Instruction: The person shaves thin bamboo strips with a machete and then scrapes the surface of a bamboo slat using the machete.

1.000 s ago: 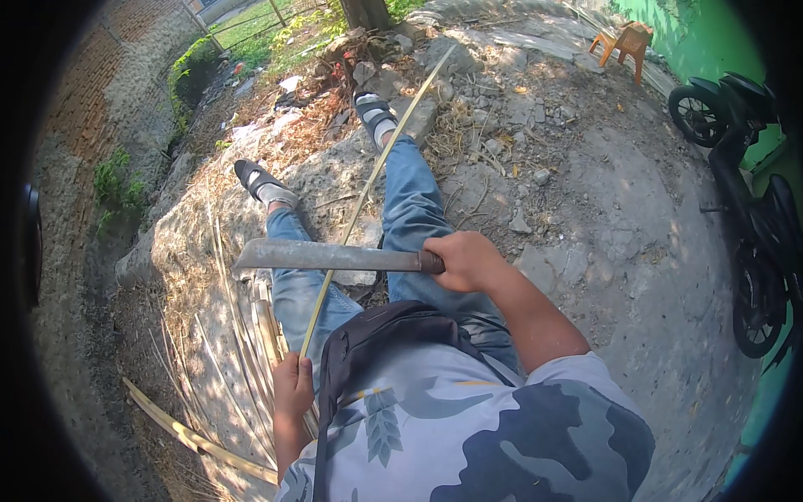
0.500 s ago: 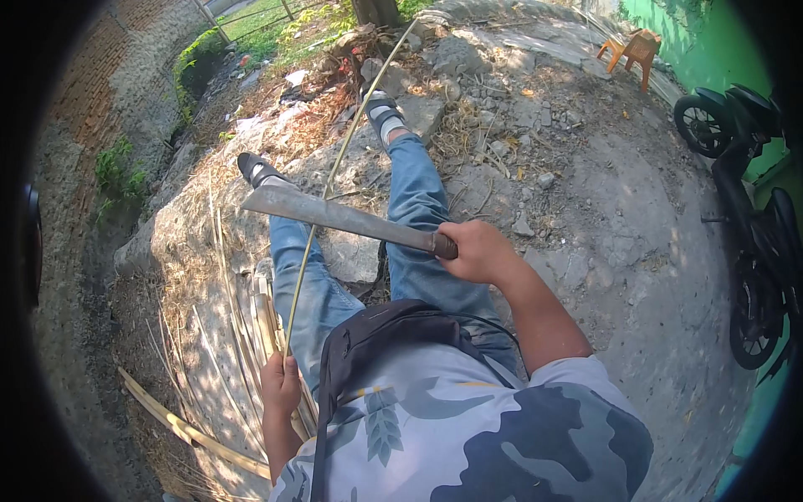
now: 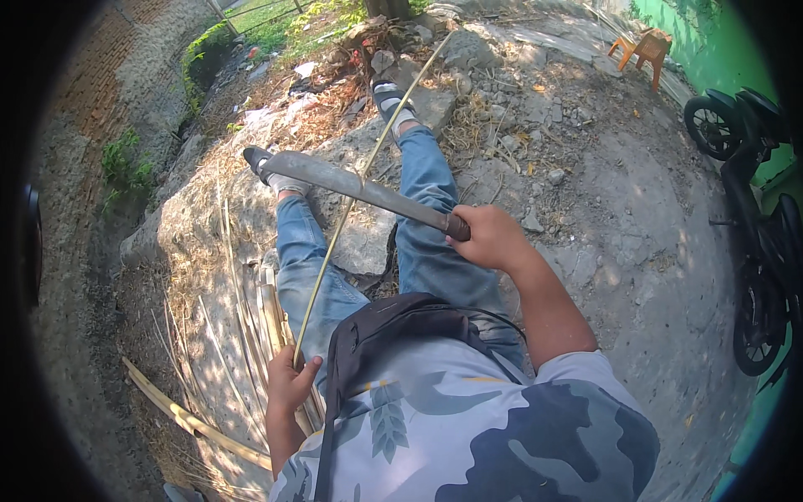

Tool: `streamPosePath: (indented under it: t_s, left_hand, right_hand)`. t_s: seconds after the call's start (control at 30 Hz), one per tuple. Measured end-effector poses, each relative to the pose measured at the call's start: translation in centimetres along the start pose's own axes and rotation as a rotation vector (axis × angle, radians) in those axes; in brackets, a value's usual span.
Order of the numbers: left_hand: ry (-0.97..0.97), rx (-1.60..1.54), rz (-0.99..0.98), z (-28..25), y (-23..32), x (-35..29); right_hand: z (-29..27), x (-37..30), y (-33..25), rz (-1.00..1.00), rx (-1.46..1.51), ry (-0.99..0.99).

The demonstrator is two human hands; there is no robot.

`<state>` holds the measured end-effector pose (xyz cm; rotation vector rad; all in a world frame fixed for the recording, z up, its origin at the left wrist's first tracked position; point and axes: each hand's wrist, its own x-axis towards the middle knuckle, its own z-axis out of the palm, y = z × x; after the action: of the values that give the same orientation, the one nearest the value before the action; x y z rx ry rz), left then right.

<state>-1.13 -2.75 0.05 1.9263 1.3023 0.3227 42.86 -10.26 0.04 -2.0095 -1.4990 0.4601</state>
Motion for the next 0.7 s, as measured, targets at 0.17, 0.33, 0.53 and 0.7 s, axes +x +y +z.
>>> streamPosePath:
  t_s: [0.17, 0.33, 0.53, 0.7]
  left_hand:
    - [0.006, 0.011, 0.096, 2.8, -1.2, 0.9]
    - [-0.055, 0.047, 0.074, 1.3, 1.1, 1.4]
    - [-0.033, -0.014, -0.027, -0.2, -0.2, 0.4]
    - [-0.03, -0.041, -0.046, 1.3, -0.1, 0.7]
  right_hand:
    - [2.8, -0.8, -1.2, -0.103, 0.085, -0.185]
    - [2.8, -0.1, -1.6, -0.257, -0.079, -0.298]
    - [0.4, 0.5, 0.2, -0.025, 0.098, -0.057]
    - [1.6, -0.2, -0.9, 0.02, 0.189, -0.118]
